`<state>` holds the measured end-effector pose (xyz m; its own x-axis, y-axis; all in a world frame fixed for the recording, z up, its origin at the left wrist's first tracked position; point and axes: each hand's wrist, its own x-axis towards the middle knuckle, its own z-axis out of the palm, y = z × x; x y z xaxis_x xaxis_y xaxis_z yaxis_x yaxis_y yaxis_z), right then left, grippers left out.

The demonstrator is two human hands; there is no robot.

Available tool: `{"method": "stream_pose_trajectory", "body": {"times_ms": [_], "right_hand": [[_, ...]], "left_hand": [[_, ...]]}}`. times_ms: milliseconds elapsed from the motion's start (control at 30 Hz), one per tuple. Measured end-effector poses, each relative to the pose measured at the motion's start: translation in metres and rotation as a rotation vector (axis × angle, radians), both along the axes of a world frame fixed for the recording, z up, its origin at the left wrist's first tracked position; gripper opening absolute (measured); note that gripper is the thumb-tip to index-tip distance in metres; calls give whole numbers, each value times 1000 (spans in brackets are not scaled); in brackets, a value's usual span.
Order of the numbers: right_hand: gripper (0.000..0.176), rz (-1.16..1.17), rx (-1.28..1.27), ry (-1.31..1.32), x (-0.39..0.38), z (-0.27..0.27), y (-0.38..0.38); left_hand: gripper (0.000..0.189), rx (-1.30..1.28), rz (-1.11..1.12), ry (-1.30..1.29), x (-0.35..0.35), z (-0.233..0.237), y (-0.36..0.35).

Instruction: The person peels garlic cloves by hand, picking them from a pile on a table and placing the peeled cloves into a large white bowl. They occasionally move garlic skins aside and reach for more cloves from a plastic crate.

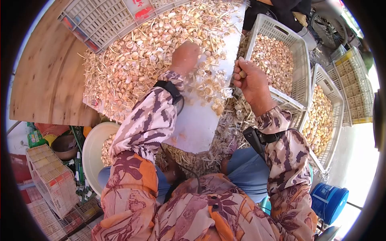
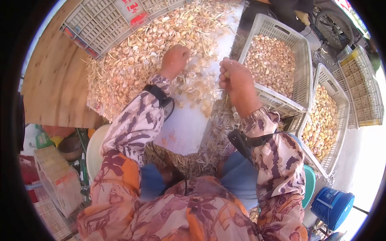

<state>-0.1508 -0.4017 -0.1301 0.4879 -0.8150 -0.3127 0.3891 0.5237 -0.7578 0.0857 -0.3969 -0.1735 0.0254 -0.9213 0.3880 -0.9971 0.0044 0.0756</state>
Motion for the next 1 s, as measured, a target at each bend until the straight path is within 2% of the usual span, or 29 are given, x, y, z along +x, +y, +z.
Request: {"method": "stream_pose_trajectory", "body": {"times_ms": [67,100,133,200,267,333,400,467,600,667,733,800,833,900,967,1000], "right_hand": [[17,9,-56,187,8,0,4],[20,54,-129,183,14,-15,2],[20,62,-129,178,20,-12,8],[25,153,-231,180,36,-1,31],[24,177,-305,224,48,-2,47],[23,194,-384,259,50,-12,54],[20,150,-381,248,50,-24,62],[19,136,-419,285,47,-30,69],[20,143,-392,251,27,-14,87],[24,154,-353,231,17,2,89],[23,184,-162,27,9,7,84],[22,213,-192,38,3,-3,75],[21,226,-202,31,3,-2,74],[23,250,-207,-16,5,2,74],[23,284,-222,15,4,4,75],[23,308,-232,51,2,3,78]], "left_hand": [[16,-164,69,743,1,11,19],[16,-175,77,912,-6,19,30],[16,-178,84,907,-17,28,43],[14,-185,92,1114,-48,42,66],[10,-220,123,1077,-75,37,81],[8,-374,157,1188,-91,31,92],[7,-345,194,1145,-98,31,109],[7,-348,196,1298,-102,25,118],[7,-398,191,1250,-99,23,136],[9,-321,232,1358,-80,19,145],[16,-204,302,1243,-57,30,161],[22,-356,261,-84,-27,37,172],[22,-352,257,-87,-32,39,172],[25,-340,118,420,-60,46,174],[25,-182,101,1019,-107,46,168],[25,-184,110,1023,-119,42,164]]}}
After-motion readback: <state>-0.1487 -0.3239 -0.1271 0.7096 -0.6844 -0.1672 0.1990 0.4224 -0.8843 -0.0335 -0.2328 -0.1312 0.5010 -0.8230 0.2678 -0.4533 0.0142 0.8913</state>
